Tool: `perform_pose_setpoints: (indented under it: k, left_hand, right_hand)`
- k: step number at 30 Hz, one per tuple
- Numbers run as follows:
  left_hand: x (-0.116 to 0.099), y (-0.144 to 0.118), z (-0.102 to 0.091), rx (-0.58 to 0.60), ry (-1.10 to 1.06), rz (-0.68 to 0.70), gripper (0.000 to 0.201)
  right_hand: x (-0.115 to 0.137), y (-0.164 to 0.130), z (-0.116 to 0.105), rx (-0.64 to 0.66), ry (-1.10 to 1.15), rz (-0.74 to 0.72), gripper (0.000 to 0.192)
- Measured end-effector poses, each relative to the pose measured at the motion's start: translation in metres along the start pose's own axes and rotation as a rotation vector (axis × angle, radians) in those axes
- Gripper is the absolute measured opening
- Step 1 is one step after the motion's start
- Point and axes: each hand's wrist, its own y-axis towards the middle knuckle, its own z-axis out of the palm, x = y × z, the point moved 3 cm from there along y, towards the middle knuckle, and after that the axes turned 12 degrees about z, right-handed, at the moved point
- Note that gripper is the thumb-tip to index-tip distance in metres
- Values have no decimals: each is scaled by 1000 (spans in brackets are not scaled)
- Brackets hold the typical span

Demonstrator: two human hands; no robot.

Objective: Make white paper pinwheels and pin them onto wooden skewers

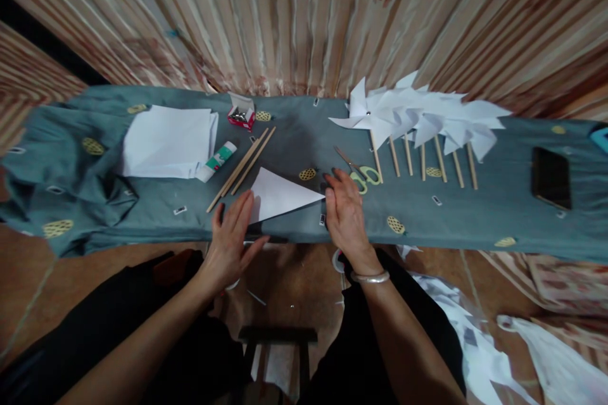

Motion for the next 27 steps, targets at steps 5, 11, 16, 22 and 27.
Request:
perform_pose_setpoints:
  k: [5, 11, 16, 22, 27]
  left_hand:
    - [10, 10, 3, -118, -139, -58, 79]
    - [17, 14, 4, -157, -236, -72, 75]
    - [17, 22, 1, -191, -265, -105, 76]
    - [11, 34, -10, -263, -318, -86, 72]
    - [0, 41, -18, -267, -178, 67, 60]
  right_hand:
    - [1, 3, 1, 62, 111, 82, 42]
    - [1, 5, -2, 65, 163, 108, 42]
    - [12, 3, 7, 155, 169, 36, 46]
    - [22, 4, 7, 148, 224, 19, 44]
    - [30, 6, 4, 199, 187, -37, 45]
